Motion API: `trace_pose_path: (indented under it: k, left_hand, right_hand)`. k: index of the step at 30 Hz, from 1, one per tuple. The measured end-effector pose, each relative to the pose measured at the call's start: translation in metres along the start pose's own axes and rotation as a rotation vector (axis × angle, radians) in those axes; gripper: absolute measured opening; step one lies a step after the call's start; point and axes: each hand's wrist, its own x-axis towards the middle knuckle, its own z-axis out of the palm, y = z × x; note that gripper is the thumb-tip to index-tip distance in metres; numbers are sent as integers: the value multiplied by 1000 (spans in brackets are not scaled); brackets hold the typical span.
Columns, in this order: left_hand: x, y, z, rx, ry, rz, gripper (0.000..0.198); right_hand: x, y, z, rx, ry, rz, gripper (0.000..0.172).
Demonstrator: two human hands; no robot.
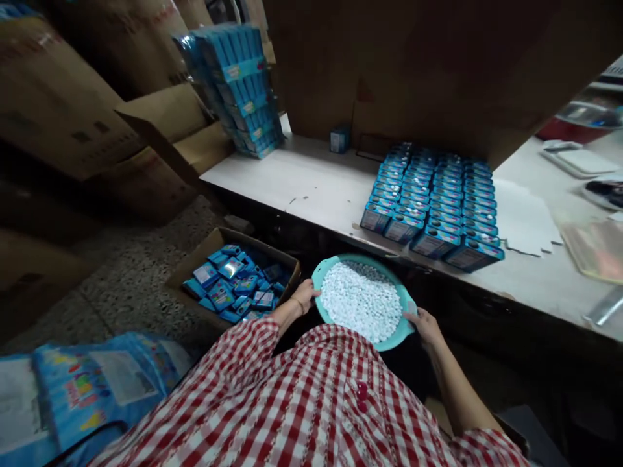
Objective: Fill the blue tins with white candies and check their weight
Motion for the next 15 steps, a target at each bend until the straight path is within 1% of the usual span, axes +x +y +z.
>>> trace_pose_path:
  k: [2, 4, 6, 8, 11, 15]
  left_hand:
    - [-23, 6, -25, -103, 6, -8, 37]
    - [-46, 11, -49, -197, 38, -1, 45]
    - [-65, 17, -68, -252, 76, 40, 52]
    - [-78, 26, -84, -298, 121, 111, 55]
    - [-83, 47, -103, -341, 163, 219, 56]
    - [-69, 87, -122, -305, 147, 315, 55]
  right_hand:
    - [-8, -12, 16, 42, -47, -9, 23]
    - [-13, -30, 36, 87, -81, -30, 29]
    - [-16, -52, 55, 127, -116, -72, 37]
    - [-20, -77, 73, 171, -164, -126, 44]
    - [-25, -115, 103, 270, -204, -210, 50]
    - [-20, -160, 145, 387, -104, -283, 48]
